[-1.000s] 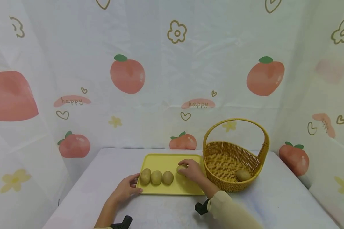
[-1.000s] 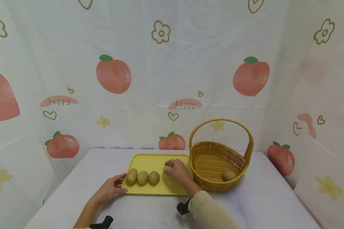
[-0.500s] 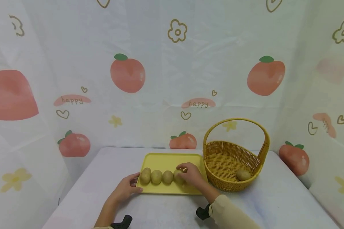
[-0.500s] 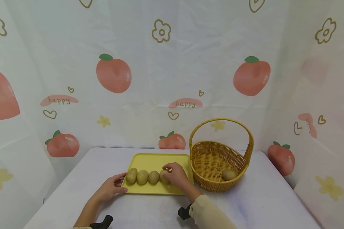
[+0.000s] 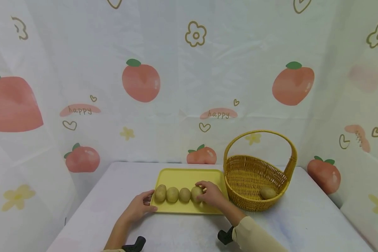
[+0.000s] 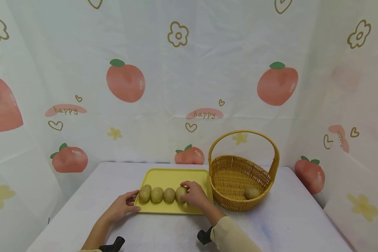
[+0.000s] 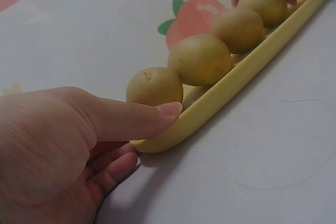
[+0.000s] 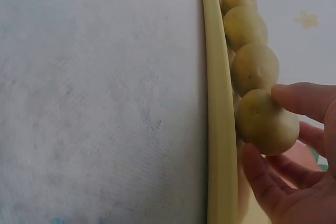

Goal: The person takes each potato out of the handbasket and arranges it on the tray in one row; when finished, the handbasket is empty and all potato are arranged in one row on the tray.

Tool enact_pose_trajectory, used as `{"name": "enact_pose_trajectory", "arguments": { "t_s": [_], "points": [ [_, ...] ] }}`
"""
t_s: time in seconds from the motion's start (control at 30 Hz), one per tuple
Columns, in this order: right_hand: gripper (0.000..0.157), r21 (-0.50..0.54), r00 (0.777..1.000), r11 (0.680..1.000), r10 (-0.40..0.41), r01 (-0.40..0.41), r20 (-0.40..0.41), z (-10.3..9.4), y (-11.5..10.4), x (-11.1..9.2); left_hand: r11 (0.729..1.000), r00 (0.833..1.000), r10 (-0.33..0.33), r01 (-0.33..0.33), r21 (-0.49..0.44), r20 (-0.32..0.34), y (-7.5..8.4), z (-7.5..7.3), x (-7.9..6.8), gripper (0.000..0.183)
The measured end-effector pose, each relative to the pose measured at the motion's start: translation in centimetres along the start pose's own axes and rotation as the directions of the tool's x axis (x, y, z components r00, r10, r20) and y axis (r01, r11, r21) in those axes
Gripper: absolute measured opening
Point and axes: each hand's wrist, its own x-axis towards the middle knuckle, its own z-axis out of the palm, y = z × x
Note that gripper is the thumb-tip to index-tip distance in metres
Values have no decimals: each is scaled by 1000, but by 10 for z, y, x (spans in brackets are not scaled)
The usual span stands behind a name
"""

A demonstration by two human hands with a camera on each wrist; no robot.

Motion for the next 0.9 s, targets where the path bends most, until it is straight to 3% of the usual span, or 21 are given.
{"name": "enact_pose_trajectory", "arguments": {
  "t_s": [0.2, 0.4, 0.6, 0.9],
  "points": [
    [52, -17, 999, 1000, -19, 20, 50, -9, -8, -3, 1000, 1000, -5, 5, -6, 0, 1, -1, -1, 76],
    [50, -64, 989, 994, -82, 91, 125, -36, -17, -4, 1000, 1000, -3, 3, 6, 4, 2, -1, -1, 76],
    [37, -88, 975, 985, -133, 150, 177, -78, -28, -5, 1000, 1000, 4, -4, 5, 5, 1, 0, 0, 77],
    [37, -82, 959, 995, -23, 48, 284, -152, -32, -8, 1000, 1000, -1, 1, -2, -3, 0, 1, 1, 76]
  ]
}}
